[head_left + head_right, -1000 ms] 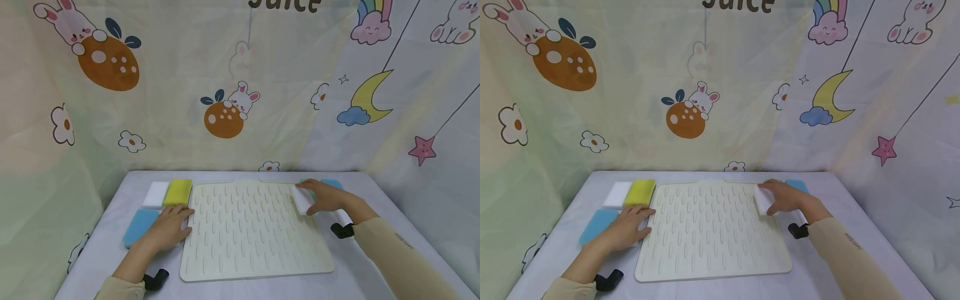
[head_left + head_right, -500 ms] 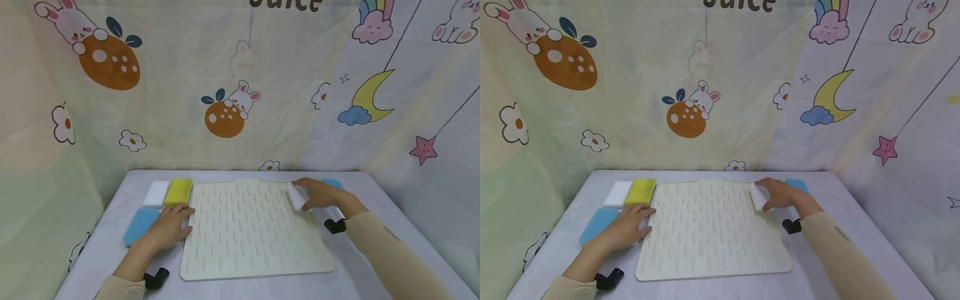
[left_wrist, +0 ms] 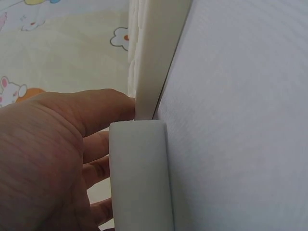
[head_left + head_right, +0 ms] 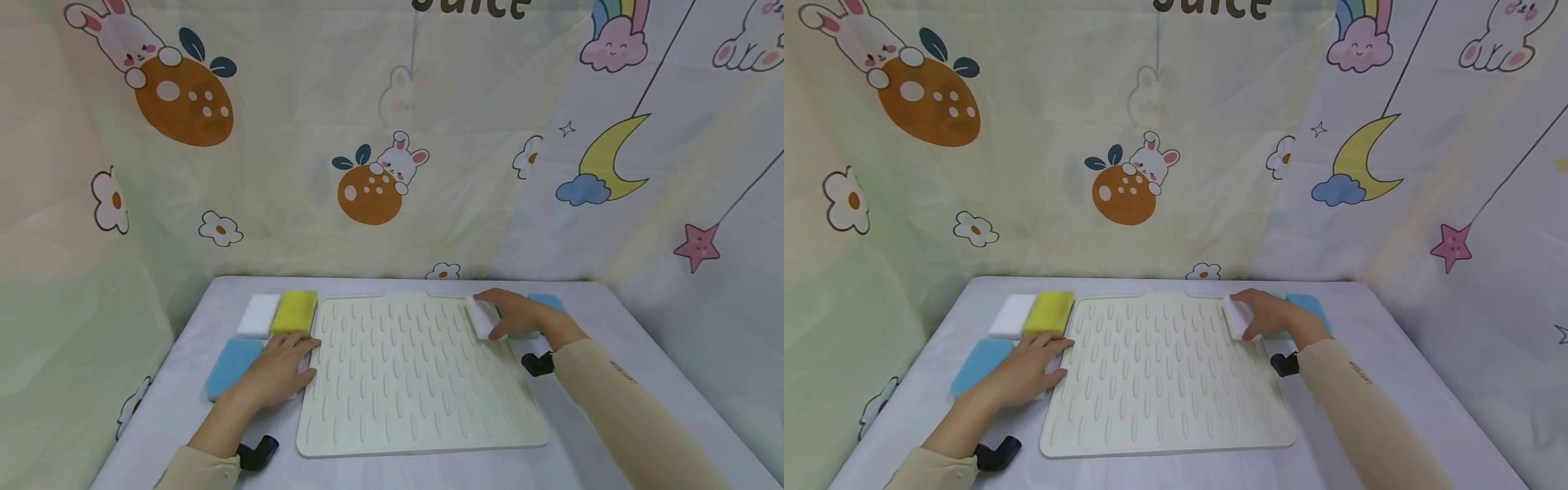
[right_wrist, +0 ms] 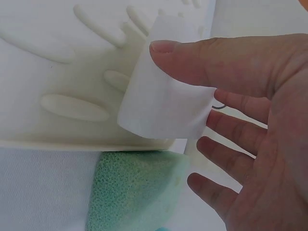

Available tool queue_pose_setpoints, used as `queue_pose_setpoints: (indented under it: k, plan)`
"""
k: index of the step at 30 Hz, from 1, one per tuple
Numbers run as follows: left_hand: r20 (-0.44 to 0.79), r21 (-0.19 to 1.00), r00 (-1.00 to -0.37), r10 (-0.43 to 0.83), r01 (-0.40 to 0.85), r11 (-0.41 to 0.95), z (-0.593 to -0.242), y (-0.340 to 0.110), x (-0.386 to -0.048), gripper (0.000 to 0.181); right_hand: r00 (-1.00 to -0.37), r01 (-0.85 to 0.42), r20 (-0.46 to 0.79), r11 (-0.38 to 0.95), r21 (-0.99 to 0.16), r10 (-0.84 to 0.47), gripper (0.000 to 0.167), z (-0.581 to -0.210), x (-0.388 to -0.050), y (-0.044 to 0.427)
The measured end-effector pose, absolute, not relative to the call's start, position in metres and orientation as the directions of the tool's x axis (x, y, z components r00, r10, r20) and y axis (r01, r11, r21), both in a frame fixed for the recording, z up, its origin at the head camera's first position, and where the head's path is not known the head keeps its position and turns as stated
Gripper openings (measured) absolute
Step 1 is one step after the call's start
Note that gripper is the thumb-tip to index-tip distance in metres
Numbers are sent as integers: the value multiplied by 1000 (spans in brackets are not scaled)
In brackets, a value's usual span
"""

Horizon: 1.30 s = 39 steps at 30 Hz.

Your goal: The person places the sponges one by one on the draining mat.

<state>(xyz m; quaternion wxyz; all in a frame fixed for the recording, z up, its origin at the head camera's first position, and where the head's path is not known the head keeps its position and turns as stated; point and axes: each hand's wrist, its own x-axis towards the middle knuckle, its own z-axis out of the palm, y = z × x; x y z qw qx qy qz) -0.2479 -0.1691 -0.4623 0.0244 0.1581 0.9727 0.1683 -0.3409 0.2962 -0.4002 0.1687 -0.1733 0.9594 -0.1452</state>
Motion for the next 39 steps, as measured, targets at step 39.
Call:
queue_pose_setpoints:
  k: [39]
  plan:
    - [-8, 326, -953, 302, 283, 902, -466, -171, -251, 55, -895, -250, -290, 920, -303, -339, 93, -418, -356, 283]
